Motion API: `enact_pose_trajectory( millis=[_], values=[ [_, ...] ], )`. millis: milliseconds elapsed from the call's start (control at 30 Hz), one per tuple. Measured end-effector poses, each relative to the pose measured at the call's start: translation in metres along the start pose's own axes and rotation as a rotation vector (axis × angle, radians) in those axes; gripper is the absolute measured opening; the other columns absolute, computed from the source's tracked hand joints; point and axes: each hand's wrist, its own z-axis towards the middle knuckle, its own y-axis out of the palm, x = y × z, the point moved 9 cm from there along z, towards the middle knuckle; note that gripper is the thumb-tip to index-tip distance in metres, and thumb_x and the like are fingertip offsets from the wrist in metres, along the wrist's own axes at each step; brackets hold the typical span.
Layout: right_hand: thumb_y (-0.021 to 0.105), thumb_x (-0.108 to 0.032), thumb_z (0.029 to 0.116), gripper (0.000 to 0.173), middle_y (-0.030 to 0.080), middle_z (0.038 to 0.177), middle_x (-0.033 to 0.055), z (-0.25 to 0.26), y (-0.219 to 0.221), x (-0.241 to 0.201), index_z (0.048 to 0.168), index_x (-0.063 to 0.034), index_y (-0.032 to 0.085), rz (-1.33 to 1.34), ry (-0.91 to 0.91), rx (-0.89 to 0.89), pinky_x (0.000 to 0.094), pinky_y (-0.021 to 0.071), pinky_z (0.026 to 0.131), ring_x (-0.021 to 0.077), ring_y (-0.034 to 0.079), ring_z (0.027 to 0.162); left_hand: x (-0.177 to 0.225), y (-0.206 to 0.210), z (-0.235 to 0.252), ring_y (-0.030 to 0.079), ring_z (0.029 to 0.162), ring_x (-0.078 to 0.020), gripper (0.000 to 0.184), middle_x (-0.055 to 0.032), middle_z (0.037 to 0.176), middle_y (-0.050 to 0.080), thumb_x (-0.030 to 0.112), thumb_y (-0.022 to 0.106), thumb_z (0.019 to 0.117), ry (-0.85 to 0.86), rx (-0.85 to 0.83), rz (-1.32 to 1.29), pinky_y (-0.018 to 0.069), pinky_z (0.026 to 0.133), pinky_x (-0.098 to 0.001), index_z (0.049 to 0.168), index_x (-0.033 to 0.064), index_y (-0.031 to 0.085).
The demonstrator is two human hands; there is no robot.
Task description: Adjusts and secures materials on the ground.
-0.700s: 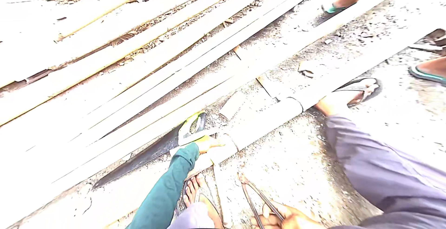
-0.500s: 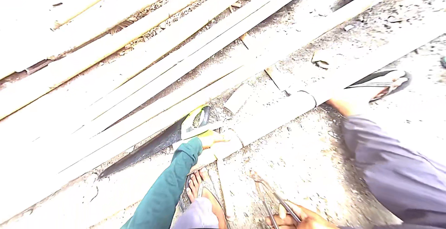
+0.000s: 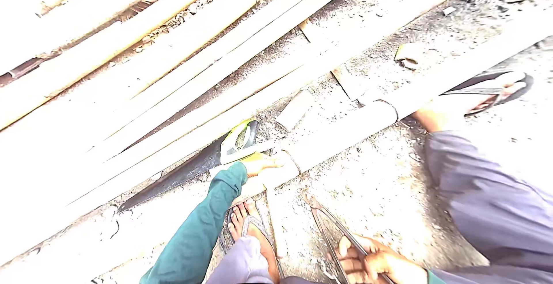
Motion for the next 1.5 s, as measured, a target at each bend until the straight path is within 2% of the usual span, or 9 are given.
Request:
enact_pose_trajectory(
  millis=[133, 233, 267, 367, 467, 800, 1033, 1300, 1500],
  values=[
    [0.058, -0.004, 0.0812, 0.025, 0.073, 0.115, 0.0181, -0.006, 0.010, 0.019, 0.103, -0.0096, 0.069, 0.146, -0.016, -0.004, 0.0461, 0.0582, 0.092, 0.0315, 0.071, 0.107, 0.004, 0.001, -0.009, 0.067, 0.089, -0.0213, 0.052, -0.0141, 0.100, 0.071, 0.050, 0.053, 0.1047, 0.002, 0.012, 0.038, 0.0544, 0.087, -0.0437, 0.114, 0.0022, 0.070],
    [0.043, 0.019, 0.0818, 0.046, 0.071, 0.107, 0.0098, -0.022, 0.025, -0.021, 0.115, -0.0044, 0.065, -0.341, 0.279, 0.504, 0.0387, 0.0567, 0.085, 0.0205, 0.070, 0.094, 0.011, 0.000, -0.014, 0.066, 0.091, -0.0230, 0.053, -0.0152, 0.101, 0.070, 0.050, 0.051, 0.1055, -0.005, 0.015, 0.056, 0.0524, 0.089, -0.0453, 0.113, 0.0009, 0.070],
    [0.049, 0.015, 0.0785, 0.053, 0.070, 0.112, 0.0094, -0.020, 0.020, -0.032, 0.126, -0.0036, 0.064, -0.634, 0.182, 0.506, 0.0366, 0.0568, 0.079, 0.0177, 0.069, 0.093, 0.009, 0.000, -0.011, 0.067, 0.095, -0.0237, 0.054, -0.0154, 0.104, 0.070, 0.050, 0.050, 0.1056, -0.005, -0.002, 0.067, 0.0522, 0.092, -0.0464, 0.113, 0.0009, 0.070],
    [0.062, 0.010, 0.0770, 0.073, 0.051, 0.143, 0.0291, -0.015, 0.003, -0.051, 0.148, -0.0033, 0.053, -1.194, -0.003, 0.559, 0.0600, 0.0480, 0.102, 0.0443, 0.056, 0.126, 0.000, 0.000, 0.004, 0.067, 0.107, -0.0262, 0.057, -0.0177, 0.112, 0.070, 0.052, 0.049, 0.1060, 0.017, -0.053, 0.076, 0.0498, 0.100, -0.0496, 0.118, 0.0003, 0.069],
    [0.064, 0.011, 0.0722, 0.083, 0.042, 0.153, 0.0286, -0.006, 0.001, -0.057, 0.151, -0.0111, 0.052, -1.421, -0.043, 0.679, 0.0630, 0.0467, 0.103, 0.0509, 0.048, 0.133, -0.003, 0.000, 0.008, 0.068, 0.105, -0.0252, 0.058, -0.0165, 0.111, 0.071, 0.054, 0.050, 0.1045, 0.018, -0.049, 0.040, 0.0507, 0.099, -0.0490, 0.117, 0.0015, 0.070],
    [0.062, 0.013, 0.0662, 0.088, 0.043, 0.153, 0.0276, -0.003, 0.006, -0.057, 0.149, -0.0152, 0.055, -1.551, -0.290, 0.792, 0.0651, 0.0417, 0.107, 0.0522, 0.045, 0.136, -0.003, 0.001, 0.009, 0.068, 0.102, -0.0248, 0.060, -0.0165, 0.107, 0.072, 0.057, 0.053, 0.1022, 0.027, -0.057, 0.034, 0.0514, 0.098, -0.0487, 0.113, 0.0006, 0.071],
    [0.066, 0.014, 0.0616, 0.097, 0.038, 0.157, 0.0272, 0.005, -0.004, -0.051, 0.153, -0.0149, 0.050, -1.569, -0.260, 0.759, 0.0710, 0.0250, 0.116, 0.0514, 0.036, 0.143, -0.012, 0.005, 0.004, 0.071, 0.091, -0.0264, 0.063, -0.0161, 0.098, 0.073, 0.063, 0.055, 0.0978, 0.060, 0.028, -0.009, 0.0563, 0.086, -0.0503, 0.109, 0.0026, 0.071],
    [0.060, 0.011, 0.0642, 0.100, 0.029, 0.163, 0.0249, 0.011, -0.015, -0.047, 0.159, -0.0144, 0.040, -1.361, -0.276, 0.669, 0.0634, 0.0307, 0.117, 0.0467, 0.028, 0.149, -0.008, 0.001, 0.013, 0.068, 0.103, -0.0262, 0.061, -0.0170, 0.108, 0.072, 0.058, 0.054, 0.1015, 0.015, -0.058, 0.022, 0.0515, 0.098, -0.0500, 0.113, 0.0004, 0.071],
    [0.062, 0.012, 0.0624, 0.100, 0.039, 0.157, 0.0253, 0.020, -0.005, -0.049, 0.156, -0.0153, 0.044, -1.522, -0.310, 0.738, 0.0694, 0.0254, 0.116, 0.0478, 0.036, 0.145, -0.008, 0.002, 0.012, 0.068, 0.108, -0.0268, 0.063, -0.0172, 0.112, 0.072, 0.061, 0.054, 0.1002, 0.009, -0.061, 0.020, 0.0501, 0.101, -0.0515, 0.117, 0.0016, 0.070]
  ],
)
